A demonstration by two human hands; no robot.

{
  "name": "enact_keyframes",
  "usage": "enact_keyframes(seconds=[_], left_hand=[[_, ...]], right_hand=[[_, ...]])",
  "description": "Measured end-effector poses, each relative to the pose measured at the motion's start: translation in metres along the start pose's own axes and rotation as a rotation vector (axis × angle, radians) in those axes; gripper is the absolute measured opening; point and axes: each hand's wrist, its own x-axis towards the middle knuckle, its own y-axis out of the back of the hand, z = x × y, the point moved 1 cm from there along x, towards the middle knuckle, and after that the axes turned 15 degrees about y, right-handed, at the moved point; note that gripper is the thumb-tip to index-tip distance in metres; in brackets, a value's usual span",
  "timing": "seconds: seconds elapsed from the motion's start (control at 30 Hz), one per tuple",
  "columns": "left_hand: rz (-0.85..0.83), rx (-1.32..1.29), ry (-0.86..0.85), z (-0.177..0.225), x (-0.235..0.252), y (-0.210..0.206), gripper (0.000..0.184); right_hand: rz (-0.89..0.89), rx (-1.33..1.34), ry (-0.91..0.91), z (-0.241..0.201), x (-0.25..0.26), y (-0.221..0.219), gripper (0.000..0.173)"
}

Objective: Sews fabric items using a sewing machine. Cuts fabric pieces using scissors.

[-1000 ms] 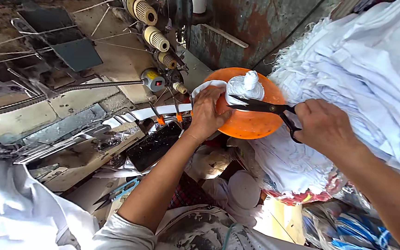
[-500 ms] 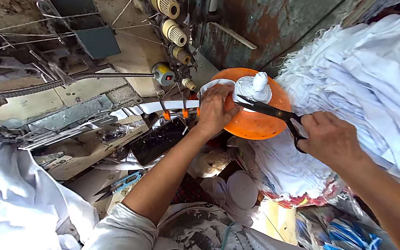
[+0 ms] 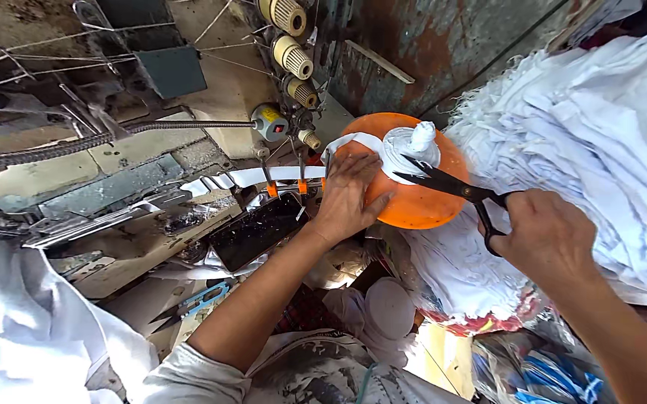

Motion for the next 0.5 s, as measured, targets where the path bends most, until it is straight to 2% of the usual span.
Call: enact_keyframes(seconds=[0.23, 0.5], left_hand=[[0.006, 0.041, -0.052, -0.004, -0.007, -0.002, 0.056], [0.013, 0.03, -0.062, -0.006, -0.008, -0.002, 0.056]], right_hand=[[-0.006, -0.062, 0.018, -0.012, 0.012, -0.005, 0.031], [-0.015, 0.005, 0.042, -0.012, 0.012, -0.005, 0.029]])
